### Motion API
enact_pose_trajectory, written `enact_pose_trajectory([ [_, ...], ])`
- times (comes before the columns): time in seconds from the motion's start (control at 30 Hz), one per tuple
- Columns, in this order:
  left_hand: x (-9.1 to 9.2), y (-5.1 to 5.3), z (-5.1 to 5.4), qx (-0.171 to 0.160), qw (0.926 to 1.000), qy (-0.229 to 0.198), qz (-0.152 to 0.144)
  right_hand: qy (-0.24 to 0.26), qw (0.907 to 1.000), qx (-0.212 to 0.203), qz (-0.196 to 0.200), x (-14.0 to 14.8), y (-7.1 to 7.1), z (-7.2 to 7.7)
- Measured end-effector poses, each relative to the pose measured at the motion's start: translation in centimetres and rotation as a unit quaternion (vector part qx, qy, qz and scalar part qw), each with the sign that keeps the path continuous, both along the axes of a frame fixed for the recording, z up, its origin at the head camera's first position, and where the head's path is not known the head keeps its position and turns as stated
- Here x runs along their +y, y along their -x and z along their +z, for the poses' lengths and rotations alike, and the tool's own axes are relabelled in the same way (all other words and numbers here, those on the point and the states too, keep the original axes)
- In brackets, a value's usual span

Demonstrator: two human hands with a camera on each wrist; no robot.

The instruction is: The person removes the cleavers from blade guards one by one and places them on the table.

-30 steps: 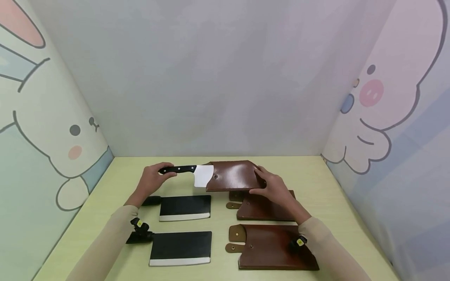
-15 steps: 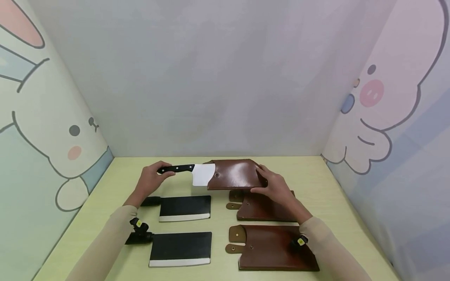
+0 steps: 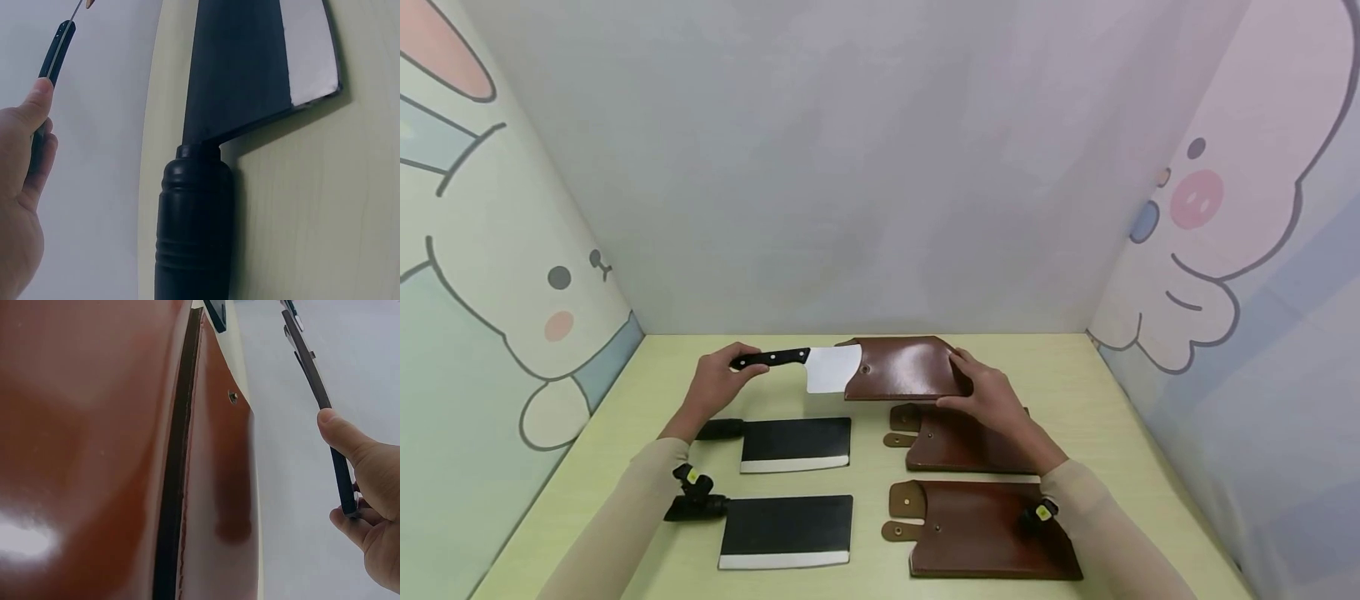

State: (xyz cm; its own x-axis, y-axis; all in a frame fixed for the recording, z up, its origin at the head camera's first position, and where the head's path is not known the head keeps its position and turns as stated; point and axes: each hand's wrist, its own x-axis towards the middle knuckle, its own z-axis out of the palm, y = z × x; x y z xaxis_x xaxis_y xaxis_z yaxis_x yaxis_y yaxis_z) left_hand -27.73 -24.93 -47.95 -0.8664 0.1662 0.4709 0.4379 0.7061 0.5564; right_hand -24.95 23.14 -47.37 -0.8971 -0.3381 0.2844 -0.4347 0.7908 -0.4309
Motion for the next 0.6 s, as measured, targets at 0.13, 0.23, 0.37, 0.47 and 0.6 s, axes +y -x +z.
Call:
enact_pose_trajectory([
  [0.13,0.00,0.00,0.08,-0.002,1.0000,-0.002,0.002,-0.001,1.0000,0.005,-0.001,0.01,0.01,0.16],
  [0.23,-0.05,0.11,0.14,-0.004,1.0000,-0.003,0.005,-0.001,1.0000,0.005,-0.001,0.13,0.13,0.17],
  [0.37,-0.25,0.13,0.29,-0.003,1.0000,-0.004,0.005,0.003,1.0000,0.008,0.002,0.34,0.33,0.17],
  [0.47,-0.44,0.02,0.43,-0.001,1.0000,-0.004,0.004,0.001,1.0000,0.007,0.001,0.52,0.43,0.17],
  [0.6,-0.76,-0.10,0.54,-0.002,1.0000,-0.003,0.009,-0.002,1.0000,0.000,-0.003,0.77,0.49,0.17],
])
